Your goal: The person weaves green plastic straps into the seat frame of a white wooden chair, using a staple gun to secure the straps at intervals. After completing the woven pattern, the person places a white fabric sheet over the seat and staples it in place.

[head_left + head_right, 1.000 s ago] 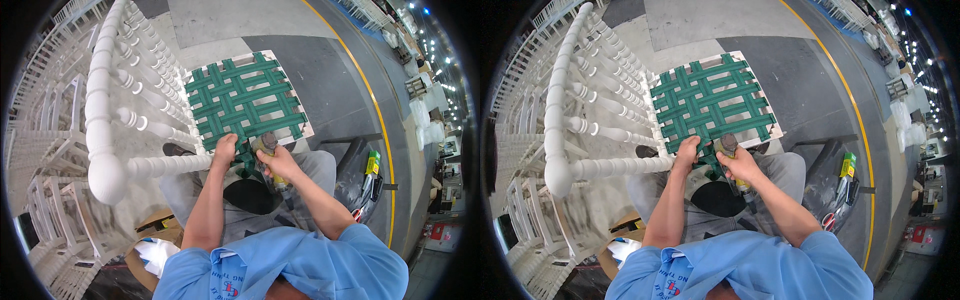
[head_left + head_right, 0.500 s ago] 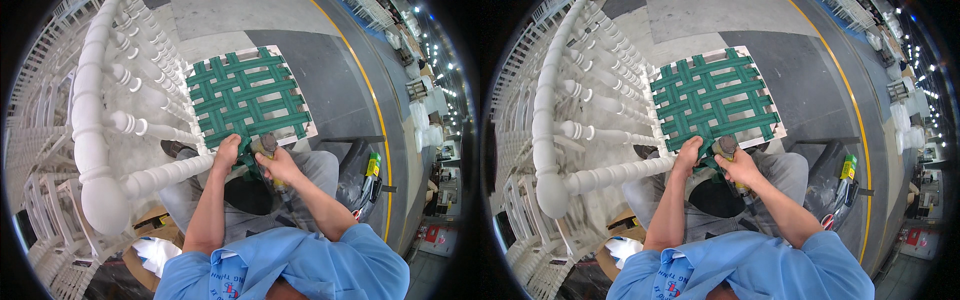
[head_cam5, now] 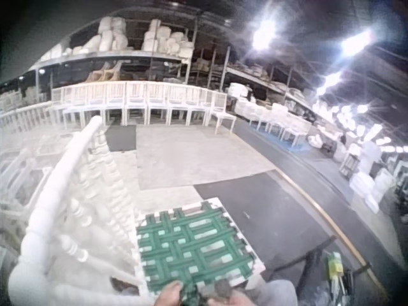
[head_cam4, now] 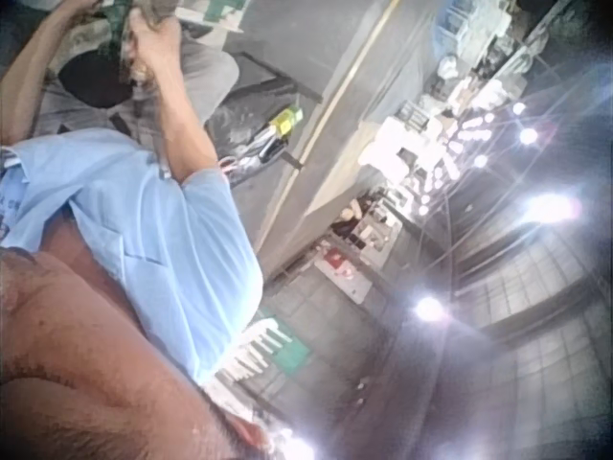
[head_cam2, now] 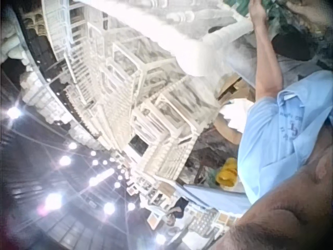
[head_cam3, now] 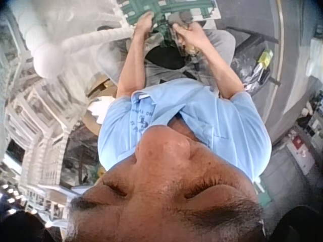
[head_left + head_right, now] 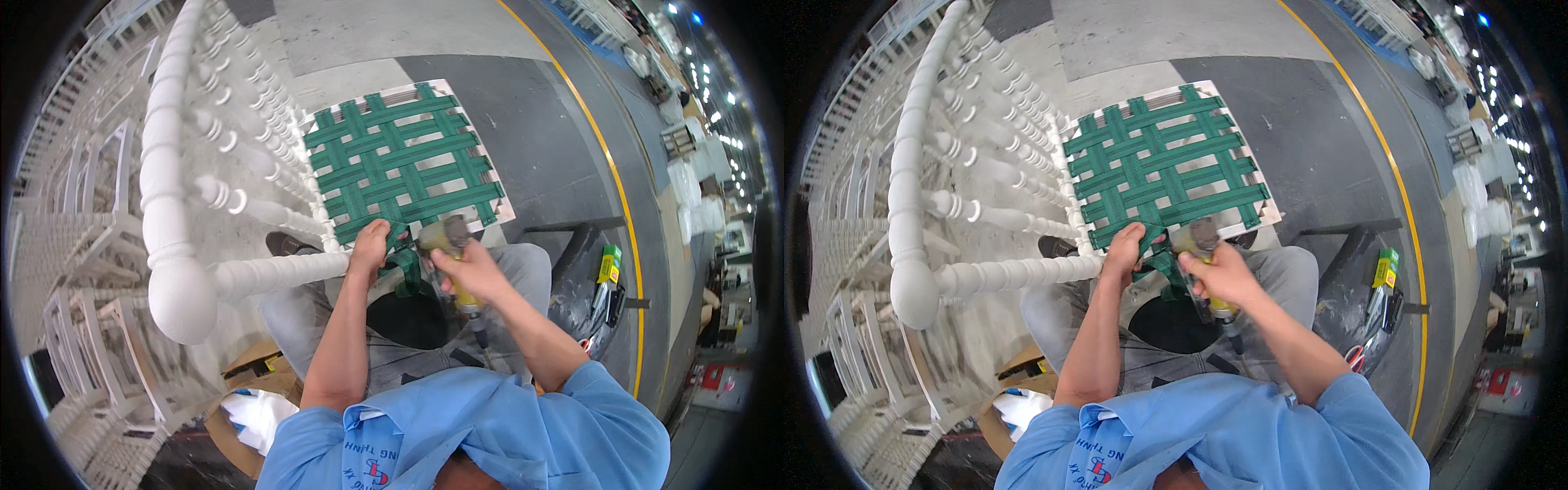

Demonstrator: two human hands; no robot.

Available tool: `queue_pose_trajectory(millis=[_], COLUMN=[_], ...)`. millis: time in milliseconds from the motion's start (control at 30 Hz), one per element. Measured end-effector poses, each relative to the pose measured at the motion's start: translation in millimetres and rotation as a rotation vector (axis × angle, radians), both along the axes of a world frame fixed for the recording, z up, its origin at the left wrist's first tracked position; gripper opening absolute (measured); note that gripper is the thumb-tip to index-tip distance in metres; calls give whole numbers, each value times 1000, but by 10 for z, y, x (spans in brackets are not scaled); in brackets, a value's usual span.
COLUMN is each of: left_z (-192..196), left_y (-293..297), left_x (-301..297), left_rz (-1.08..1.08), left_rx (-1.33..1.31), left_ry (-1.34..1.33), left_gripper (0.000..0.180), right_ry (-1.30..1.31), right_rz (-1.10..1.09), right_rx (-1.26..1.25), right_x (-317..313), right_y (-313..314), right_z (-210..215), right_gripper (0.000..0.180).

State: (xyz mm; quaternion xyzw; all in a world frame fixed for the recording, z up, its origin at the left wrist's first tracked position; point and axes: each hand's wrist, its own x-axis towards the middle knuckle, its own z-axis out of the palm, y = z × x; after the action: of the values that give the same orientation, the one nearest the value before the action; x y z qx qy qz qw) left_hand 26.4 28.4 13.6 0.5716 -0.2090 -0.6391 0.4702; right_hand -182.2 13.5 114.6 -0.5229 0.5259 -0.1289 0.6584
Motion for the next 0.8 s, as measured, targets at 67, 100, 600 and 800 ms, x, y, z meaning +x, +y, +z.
queue_pose_trajectory(millis=[67, 100, 600, 800], left_z=[-30, -55, -41, 107], left_y=[32, 56, 381, 481], left_x=[-34, -80, -673, -732], left_rz=[14, -2, -297, -362], left_rx=[-19, -33, -164, -295], left_ry=[-46, -62, -734, -938], left_gripper=[33, 33, 54, 51], right_ry=[-33, -35, -137, 607], right_rz=[-128, -204, -822, -778], right_rx=[-6, -34, 120, -39], right_x=[-412, -646, -4324, -4409], right_y=[10, 43, 792, 692], right_z=[271, 456, 185, -207], right_gripper=[30, 31, 56, 77])
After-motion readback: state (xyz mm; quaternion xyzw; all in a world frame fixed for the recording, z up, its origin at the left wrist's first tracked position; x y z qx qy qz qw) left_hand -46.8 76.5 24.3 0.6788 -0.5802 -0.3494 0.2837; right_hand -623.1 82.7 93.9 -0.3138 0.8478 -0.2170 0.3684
